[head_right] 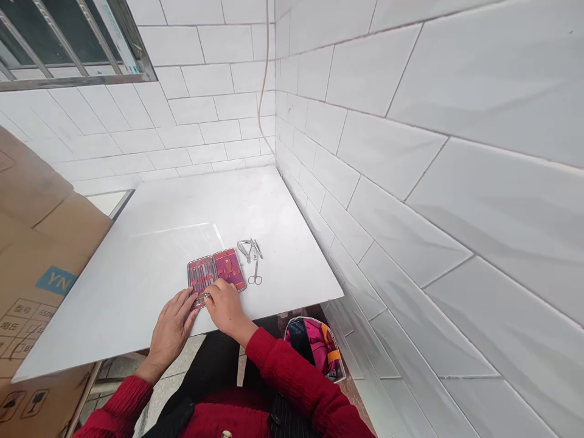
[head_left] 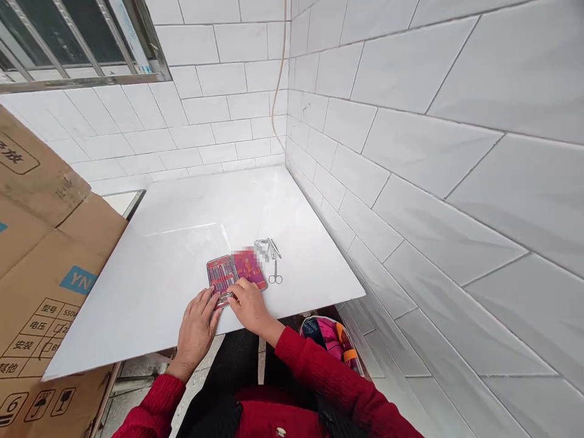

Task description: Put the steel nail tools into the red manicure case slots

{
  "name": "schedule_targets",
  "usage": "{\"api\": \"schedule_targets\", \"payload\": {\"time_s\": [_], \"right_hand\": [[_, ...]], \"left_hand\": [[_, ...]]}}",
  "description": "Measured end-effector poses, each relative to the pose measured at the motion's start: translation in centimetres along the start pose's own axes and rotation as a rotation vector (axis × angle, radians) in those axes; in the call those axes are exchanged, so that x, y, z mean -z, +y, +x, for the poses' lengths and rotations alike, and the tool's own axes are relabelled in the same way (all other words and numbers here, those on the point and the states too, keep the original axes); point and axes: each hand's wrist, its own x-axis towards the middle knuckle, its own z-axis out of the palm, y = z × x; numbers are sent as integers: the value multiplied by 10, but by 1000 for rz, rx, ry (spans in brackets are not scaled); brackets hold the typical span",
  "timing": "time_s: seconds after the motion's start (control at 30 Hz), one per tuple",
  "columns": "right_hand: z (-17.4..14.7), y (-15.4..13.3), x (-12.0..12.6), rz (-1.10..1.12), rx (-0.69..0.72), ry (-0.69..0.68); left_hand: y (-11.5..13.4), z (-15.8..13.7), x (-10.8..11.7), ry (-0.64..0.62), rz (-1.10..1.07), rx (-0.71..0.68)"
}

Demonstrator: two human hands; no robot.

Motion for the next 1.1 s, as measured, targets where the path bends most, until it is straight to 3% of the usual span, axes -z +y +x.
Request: {"api": "schedule_targets", "payload": {"time_s": [0.5, 1.1], "right_hand": [[2, 4, -12, 66, 21, 99], [3, 7, -5, 37, 6, 54]], "left_hand": [[1, -2, -3, 49, 5, 13], [12, 2, 9, -16, -128, 48]]}}
